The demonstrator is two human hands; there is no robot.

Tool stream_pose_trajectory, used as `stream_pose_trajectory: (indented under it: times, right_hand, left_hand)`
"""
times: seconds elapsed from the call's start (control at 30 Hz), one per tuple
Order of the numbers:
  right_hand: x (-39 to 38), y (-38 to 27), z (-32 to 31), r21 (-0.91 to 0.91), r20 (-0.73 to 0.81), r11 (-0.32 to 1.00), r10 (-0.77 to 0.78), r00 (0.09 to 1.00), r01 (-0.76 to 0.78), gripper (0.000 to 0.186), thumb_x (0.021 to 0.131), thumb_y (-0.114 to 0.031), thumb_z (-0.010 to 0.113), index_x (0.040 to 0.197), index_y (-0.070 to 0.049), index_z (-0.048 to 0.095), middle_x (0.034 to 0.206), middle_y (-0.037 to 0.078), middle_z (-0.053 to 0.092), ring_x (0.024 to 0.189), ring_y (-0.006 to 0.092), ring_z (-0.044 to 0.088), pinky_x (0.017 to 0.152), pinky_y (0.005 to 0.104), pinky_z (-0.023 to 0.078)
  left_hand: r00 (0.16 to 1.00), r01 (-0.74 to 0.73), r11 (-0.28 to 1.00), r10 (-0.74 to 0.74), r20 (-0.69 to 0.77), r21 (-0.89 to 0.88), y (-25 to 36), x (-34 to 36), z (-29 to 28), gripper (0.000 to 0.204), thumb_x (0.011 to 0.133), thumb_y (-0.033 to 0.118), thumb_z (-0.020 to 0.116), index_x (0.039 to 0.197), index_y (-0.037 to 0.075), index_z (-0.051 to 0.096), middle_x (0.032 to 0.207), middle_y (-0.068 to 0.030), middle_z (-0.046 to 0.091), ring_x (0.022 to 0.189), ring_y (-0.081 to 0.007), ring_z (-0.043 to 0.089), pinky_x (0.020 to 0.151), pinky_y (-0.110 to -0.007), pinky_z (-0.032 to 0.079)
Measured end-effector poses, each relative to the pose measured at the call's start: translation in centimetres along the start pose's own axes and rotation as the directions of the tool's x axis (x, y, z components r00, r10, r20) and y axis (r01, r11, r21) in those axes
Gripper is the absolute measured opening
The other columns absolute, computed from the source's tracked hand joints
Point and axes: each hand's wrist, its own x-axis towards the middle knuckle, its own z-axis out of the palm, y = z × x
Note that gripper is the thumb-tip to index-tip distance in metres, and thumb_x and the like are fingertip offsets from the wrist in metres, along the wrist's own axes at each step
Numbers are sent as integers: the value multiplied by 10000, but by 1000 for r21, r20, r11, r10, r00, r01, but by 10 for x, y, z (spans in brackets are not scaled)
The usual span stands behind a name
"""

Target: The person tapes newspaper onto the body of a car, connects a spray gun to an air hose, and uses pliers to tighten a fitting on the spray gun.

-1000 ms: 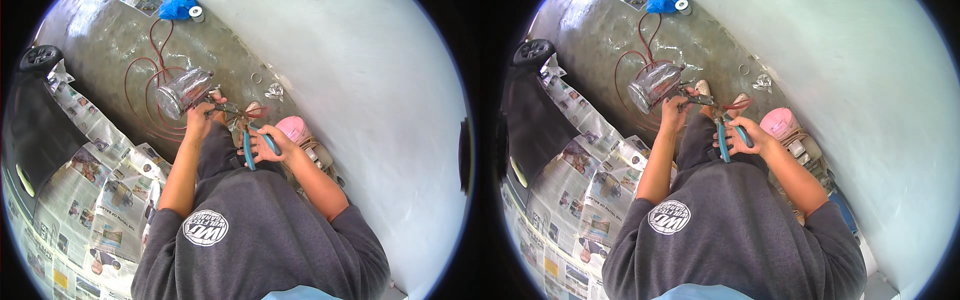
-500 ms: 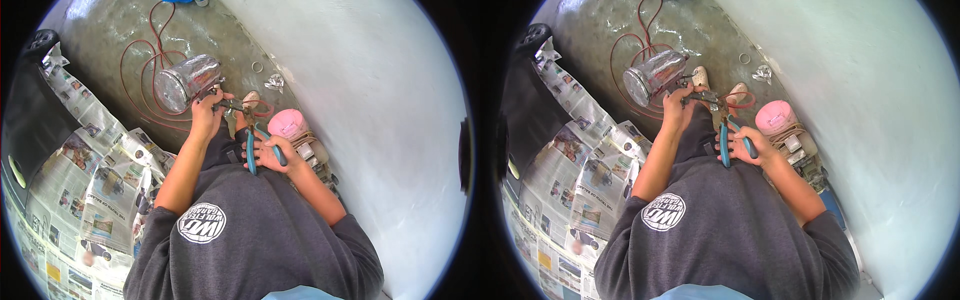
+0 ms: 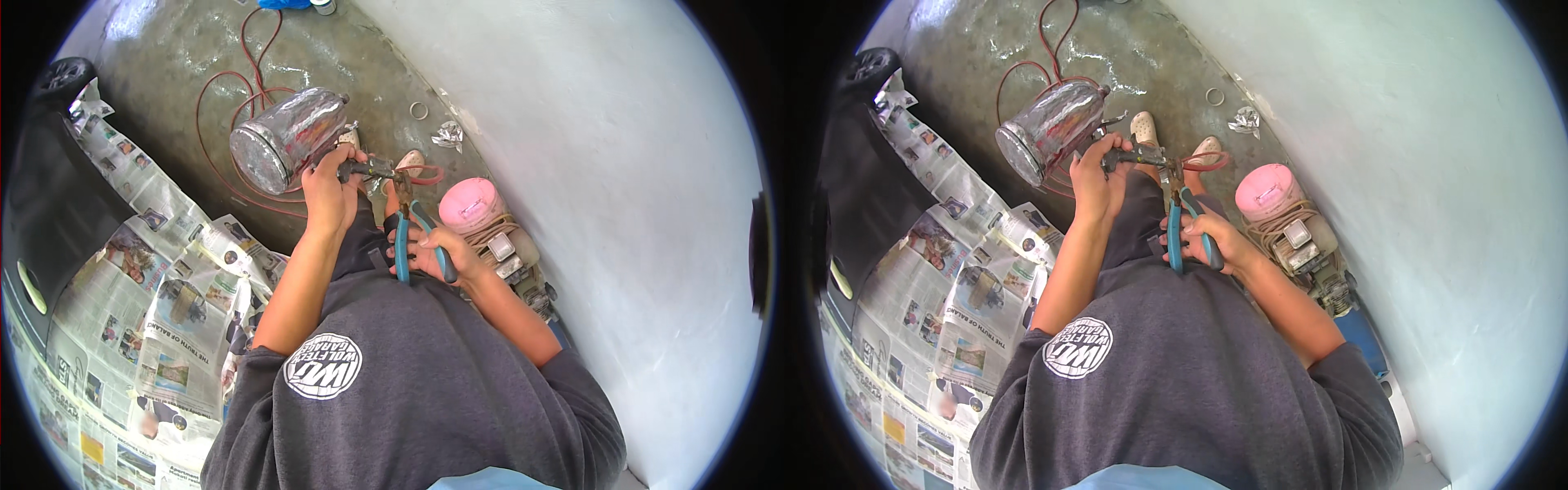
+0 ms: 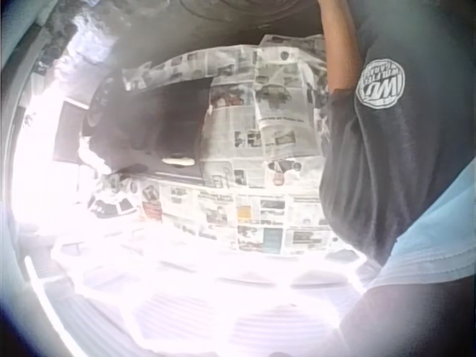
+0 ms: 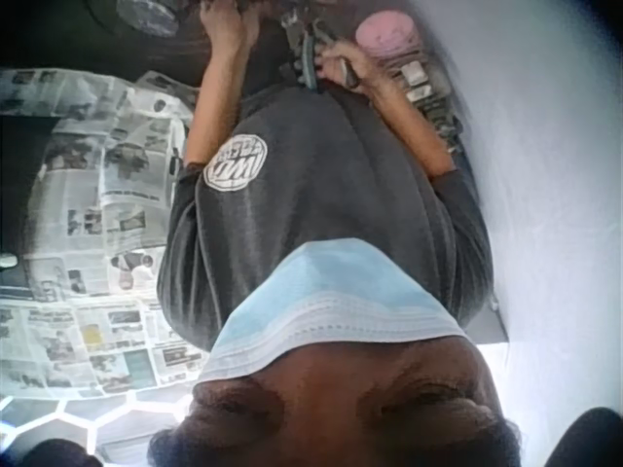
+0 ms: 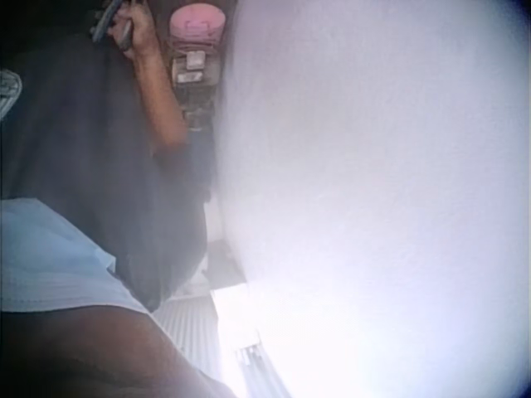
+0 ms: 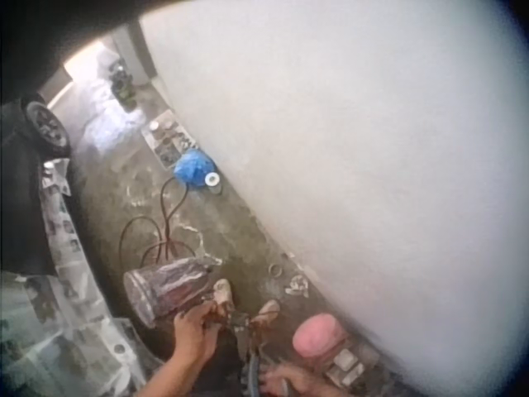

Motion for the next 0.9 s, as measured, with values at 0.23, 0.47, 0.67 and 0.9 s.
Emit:
stream_pose_trajectory:
  times: [0.23, 0.47, 0.67, 0.9]
  right_hand:
    - [-3, 2, 8, 1, -17, 998, -69, 997, 69, 607, 840, -151, 559, 1400, -47, 350, 1262, 161, 472, 1131, 308, 547, 941, 524, 517]
    - [17, 17, -2, -257, -46, 939, -250, 967, 230, 710, 823, -79, 560, 1484, -60, 302, 1361, 165, 473, 1236, 317, 530, 1020, 499, 485]
    - [13, 1, -2, -73, 80, 977, -196, 977, 202, 786, 821, -108, 555, 1544, -111, 247, 1449, 191, 427, 1344, 349, 456, 1064, 560, 439]
    - [-20, -26, -14, 78, 320, 995, -77, 944, 55, 908, 751, -204, 604, 1575, -156, 227, 1577, 198, 317, 1414, 422, 379, 1085, 634, 370]
  left_hand:
    - [988, -156, 948, 150, 44, 279, -9, -4, -4, 93, 875, -23, 607, 966, -32, 623, 904, -114, 632, 861, -230, 626, 770, -397, 520]
    - [984, 156, 953, -173, -46, -258, -2, 37, -4, 367, 739, -186, 657, 1056, -6, 616, 942, -88, 618, 952, -209, 626, 848, -351, 516]
    - [996, 81, 920, -93, -13, -383, 17, 21, 36, 233, 914, 107, 618, 1138, 79, 559, 896, -67, 596, 1010, -301, 631, 937, -499, 457]
    - [989, -84, 992, 95, 116, -93, 19, 11, 61, 378, 879, 148, 646, 1223, 83, 504, 835, -51, 540, 967, -299, 636, 894, -435, 474]
